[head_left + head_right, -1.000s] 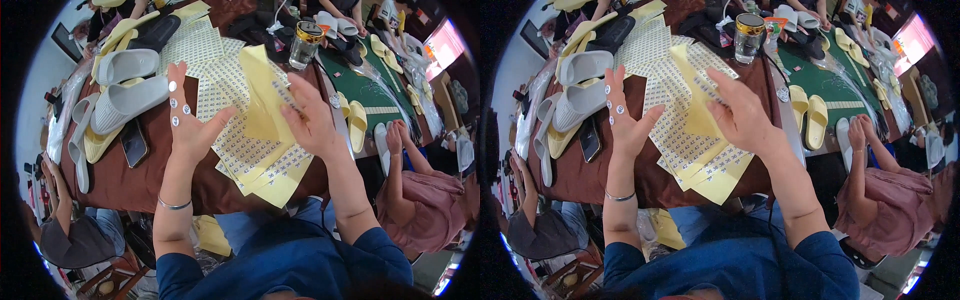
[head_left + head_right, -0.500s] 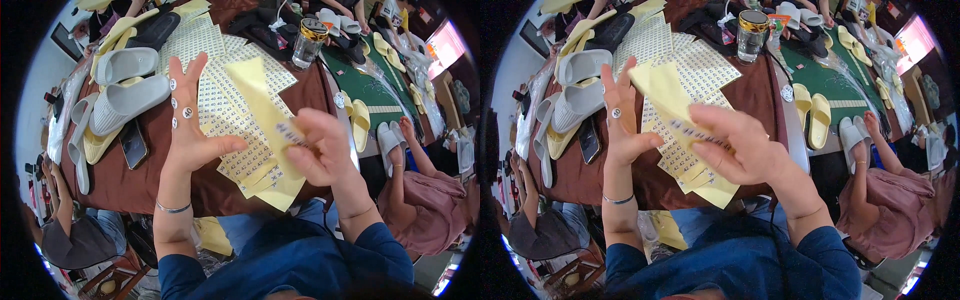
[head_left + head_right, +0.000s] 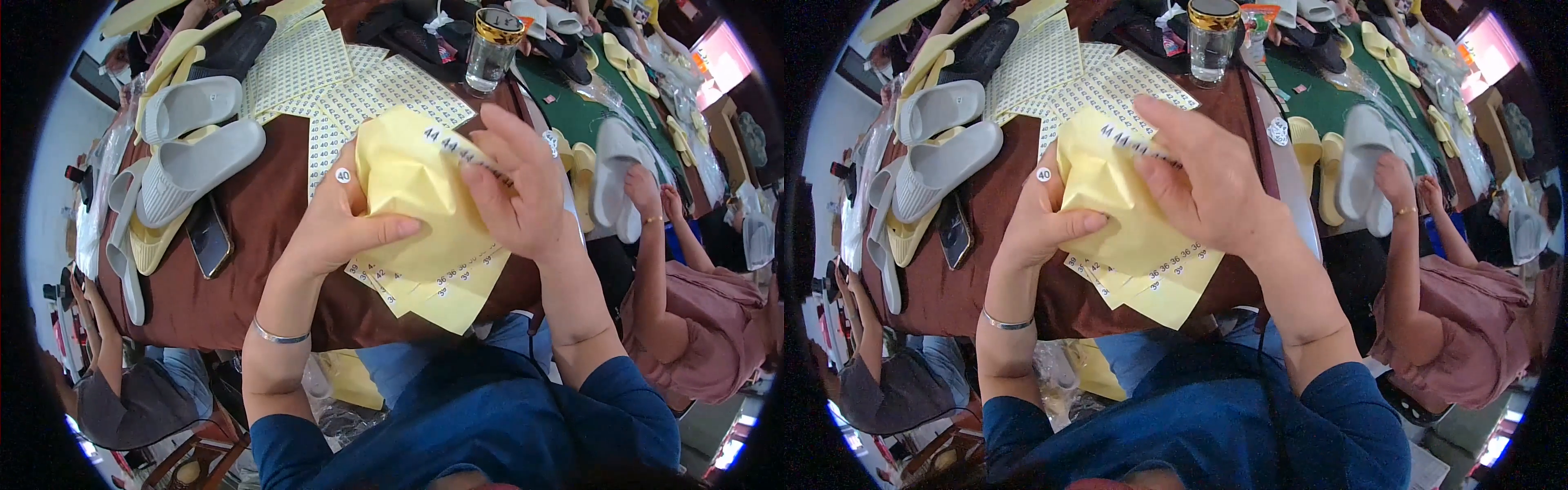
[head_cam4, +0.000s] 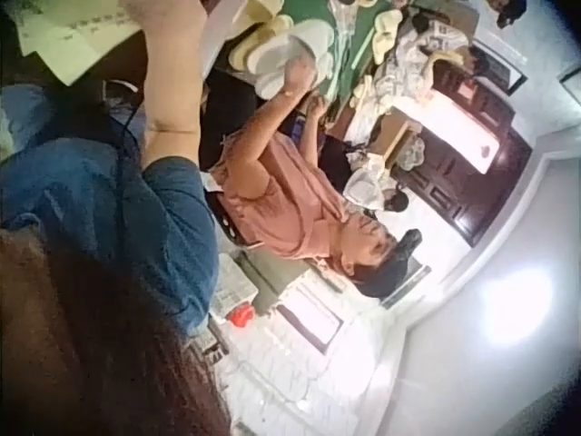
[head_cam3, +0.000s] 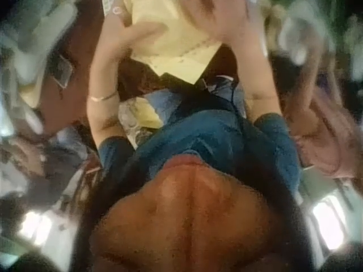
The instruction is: The recorder is applying numerical size stickers to the footbeds of several pairs of slippers.
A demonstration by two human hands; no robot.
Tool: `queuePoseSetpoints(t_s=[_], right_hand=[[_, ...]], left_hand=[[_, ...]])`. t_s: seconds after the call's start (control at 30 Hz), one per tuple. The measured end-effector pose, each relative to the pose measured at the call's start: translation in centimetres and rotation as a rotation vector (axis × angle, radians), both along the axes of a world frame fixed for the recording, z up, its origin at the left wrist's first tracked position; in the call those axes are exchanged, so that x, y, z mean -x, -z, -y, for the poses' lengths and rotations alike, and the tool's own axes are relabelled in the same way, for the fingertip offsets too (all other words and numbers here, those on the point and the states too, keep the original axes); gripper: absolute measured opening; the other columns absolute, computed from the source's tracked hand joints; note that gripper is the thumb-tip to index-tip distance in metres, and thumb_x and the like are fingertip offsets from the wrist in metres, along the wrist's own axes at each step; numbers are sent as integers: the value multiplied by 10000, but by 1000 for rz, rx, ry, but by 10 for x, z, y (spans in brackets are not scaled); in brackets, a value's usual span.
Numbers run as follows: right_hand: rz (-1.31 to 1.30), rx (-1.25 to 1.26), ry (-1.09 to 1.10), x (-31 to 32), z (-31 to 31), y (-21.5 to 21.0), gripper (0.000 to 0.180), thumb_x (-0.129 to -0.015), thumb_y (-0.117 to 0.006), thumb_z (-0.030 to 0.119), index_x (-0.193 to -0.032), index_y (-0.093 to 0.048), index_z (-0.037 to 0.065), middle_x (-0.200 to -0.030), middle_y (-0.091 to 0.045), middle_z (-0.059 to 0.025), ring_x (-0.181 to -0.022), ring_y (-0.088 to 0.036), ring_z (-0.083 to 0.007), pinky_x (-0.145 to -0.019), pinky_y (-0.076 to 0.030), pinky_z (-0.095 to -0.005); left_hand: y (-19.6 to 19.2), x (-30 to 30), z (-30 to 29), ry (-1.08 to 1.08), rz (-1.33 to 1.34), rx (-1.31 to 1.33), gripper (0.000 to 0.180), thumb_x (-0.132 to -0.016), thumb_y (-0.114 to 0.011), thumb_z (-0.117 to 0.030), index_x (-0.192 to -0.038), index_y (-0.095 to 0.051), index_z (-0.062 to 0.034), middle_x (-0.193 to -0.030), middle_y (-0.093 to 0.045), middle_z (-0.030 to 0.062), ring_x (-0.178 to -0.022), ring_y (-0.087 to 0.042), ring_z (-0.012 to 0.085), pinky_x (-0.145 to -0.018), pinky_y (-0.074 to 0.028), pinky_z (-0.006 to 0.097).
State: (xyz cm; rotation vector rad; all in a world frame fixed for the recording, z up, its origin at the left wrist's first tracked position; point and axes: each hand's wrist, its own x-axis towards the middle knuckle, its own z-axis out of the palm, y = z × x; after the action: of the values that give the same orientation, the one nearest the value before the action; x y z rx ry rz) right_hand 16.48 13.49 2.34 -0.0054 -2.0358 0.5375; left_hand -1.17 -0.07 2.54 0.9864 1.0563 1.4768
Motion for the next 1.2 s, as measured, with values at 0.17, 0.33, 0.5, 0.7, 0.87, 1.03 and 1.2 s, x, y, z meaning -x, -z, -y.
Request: queuePoseSetpoints(t_s=[0.17, 0.33, 0.5, 0.7, 0.87, 1.03, 1.2], right_hand=[[-6, -7, 108, 8, -5, 5, 419, -872, -679, 37, -1253, -530, -54, -1181, -634, -203, -924, -661, -352, -733, -568, -386], [-64, -193, 255, 13, -9, 1, 406, -829, -707, 56, -1207, -577, -17, -1005, -634, -135, -875, -609, -325, -772, -495, -428], [36, -281, 157, 24, 26, 5, 302, -717, -734, 75, -1009, -677, 22, -933, -612, -67, -895, -589, -276, -811, -470, -412], [95, -276, 202, 28, 21, 16, 297, -690, -734, 81, -976, -686, 14, -944, -621, -70, -917, -595, -272, -837, -467, -413], [100, -271, 210, 28, 24, 15, 279, -707, -730, 78, -972, -684, 3, -937, -622, -74, -914, -596, -269, -839, -469, -421], [55, -197, 155, 29, 23, 16, 235, -737, -736, 16, -964, -685, -8, -934, -651, -111, -889, -623, -308, -807, -512, -419], [11, -152, 135, 31, 21, 19, 190, -738, -740, 64, -912, -679, 18, -898, -649, -83, -888, -625, -274, -821, -495, -404]], left_hand=[[2, 1, -1, -69, 20, -13, 880, -754, -771, 10, -1481, -278, -29, -1329, -547, 97, -1203, -560, 189, -1016, -462, 330], [3, 0, -2, -173, 14, -88, 773, -779, -697, 37, -1450, -320, -29, -1304, -559, 95, -1193, -563, 182, -1013, -460, 323], [9, 2, -8, -332, -63, -116, 667, -774, -683, 39, -1375, -403, -32, -1281, -567, 85, -1174, -569, 177, -1005, -458, 320], [5, -2, -5, -321, 25, -112, 660, -793, -703, 28, -1380, -404, -21, -1298, -568, 97, -1174, -574, 177, -1017, -457, 328], [7, -1, -5, -310, 88, -82, 649, -815, -709, 16, -1385, -400, -16, -1294, -580, 99, -1165, -584, 183, -1011, -465, 332], [11, -4, -5, -296, 181, -41, 634, -830, -707, 9, -1386, -403, -22, -1292, -584, 100, -1160, -587, 185, -997, -476, 333], [11, -7, -5, -289, 193, -64, 647, -833, -710, 12, -1391, -384, -21, -1281, -584, 107, -1147, -593, 179, -986, -483, 328]])
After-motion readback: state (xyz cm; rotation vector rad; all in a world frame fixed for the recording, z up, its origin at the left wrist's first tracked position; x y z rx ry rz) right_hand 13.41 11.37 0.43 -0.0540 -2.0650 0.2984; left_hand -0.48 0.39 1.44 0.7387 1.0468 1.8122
